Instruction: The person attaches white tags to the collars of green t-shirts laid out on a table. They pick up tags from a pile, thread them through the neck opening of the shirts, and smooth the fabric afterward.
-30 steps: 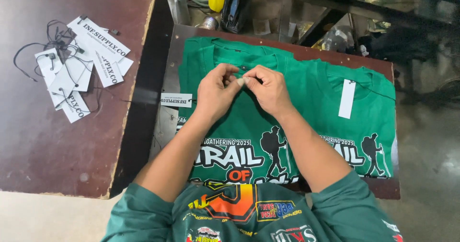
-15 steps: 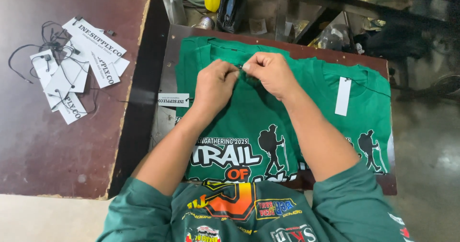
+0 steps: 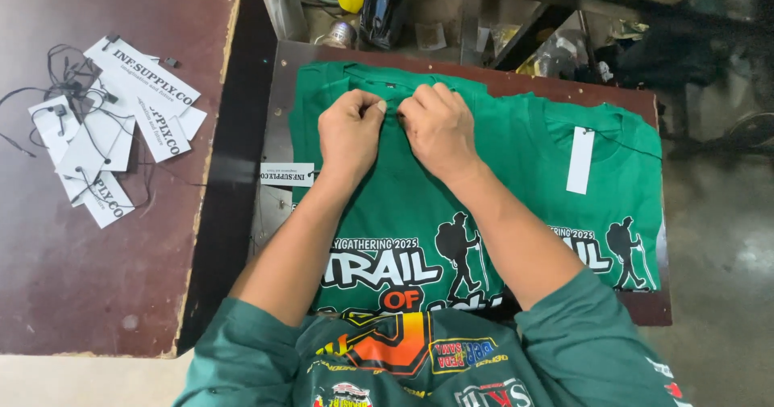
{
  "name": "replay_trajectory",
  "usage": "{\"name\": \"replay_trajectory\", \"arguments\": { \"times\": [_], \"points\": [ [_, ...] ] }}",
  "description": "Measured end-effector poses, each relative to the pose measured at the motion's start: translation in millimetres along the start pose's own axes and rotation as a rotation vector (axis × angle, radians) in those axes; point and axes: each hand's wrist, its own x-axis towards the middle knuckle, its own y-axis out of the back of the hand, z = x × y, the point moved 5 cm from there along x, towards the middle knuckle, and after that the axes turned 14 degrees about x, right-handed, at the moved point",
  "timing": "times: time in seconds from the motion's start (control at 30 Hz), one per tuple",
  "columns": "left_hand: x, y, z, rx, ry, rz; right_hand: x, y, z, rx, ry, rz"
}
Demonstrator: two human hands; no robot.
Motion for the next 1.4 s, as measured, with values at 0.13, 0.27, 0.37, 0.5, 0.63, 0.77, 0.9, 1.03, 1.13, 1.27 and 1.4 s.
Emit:
{"name": "replay_trajectory", "arguments": {
  "times": [0.13,0.27,0.37,0.5,0.63,0.77,0.9,1.03,1.13,1.27,1.4],
  "points": [
    [-3,3,5,0.02,-0.004,-0.009,3,4,0,0.052,-0.029,-0.01],
    [-3,6,7,0.031,-0.007,-0.008,3,5,10,0.317,-0.139,-0.011],
    [0,6,5,0.003,-0.029,0.015,7,11,3,0.334,-0.1,-0.02],
    [-3,8,5,-0.031,-0.037,0.031,5,7,-1,0.093,0.059,-0.092],
    [-6,8,5,0.002,-0.065,0.046,9,-1,-7,-0.04,0.148,-0.062],
    [-10,7,6,-0.009,-0.18,0.105,10,-1,-2,-0.036,0.149,-0.042],
    [-19,13,19,-0.036,-0.355,0.121,15,13,-5,-0.015,0.108,-0.002],
    [-8,-1,11,0.043,-0.317,0.103,17,11,-5,0.008,0.064,0.0],
    [-7,2,12,0.141,-0.164,0.077,14,8,1,0.089,-0.035,0.03],
    [-5,1,9,0.145,-0.111,0.057,6,5,16,0.333,-0.183,0.078],
    [-7,1,12,0.158,-0.1,0.048,5,14,12,0.517,-0.19,0.123]
  ]
}}
